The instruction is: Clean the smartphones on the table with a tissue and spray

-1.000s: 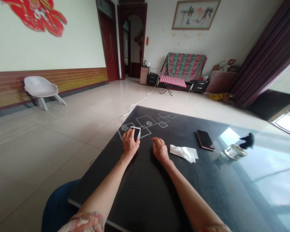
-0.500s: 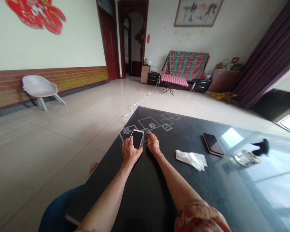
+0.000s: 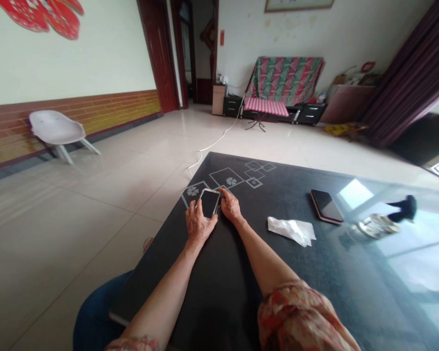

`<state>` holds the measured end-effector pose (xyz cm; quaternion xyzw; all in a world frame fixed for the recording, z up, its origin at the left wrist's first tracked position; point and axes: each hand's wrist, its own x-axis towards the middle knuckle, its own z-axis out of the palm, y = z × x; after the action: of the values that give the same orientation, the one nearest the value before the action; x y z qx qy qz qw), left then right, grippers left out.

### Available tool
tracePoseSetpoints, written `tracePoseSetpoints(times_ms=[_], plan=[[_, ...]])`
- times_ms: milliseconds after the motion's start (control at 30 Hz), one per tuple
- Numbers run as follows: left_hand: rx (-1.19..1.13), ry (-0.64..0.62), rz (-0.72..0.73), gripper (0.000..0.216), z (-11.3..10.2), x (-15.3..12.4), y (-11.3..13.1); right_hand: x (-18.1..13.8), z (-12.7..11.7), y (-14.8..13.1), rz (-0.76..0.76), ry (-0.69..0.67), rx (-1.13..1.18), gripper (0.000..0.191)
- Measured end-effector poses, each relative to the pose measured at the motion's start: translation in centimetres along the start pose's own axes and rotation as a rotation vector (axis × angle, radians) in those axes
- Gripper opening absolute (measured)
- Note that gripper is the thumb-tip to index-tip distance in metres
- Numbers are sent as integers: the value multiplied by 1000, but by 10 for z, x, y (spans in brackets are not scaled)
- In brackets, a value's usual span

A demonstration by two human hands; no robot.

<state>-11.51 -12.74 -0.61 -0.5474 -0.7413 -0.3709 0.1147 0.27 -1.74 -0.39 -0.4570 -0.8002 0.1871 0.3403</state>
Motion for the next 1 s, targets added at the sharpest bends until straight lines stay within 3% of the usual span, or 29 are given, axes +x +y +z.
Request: tracePoseSetpoints(times_ms=[667, 1000], plan=[[0, 21, -29, 59, -7, -5, 2, -2, -3, -2, 26, 11, 105, 46], [-33, 59, 41, 59, -10, -2, -6, 2, -5, -7, 104, 13, 147, 43]])
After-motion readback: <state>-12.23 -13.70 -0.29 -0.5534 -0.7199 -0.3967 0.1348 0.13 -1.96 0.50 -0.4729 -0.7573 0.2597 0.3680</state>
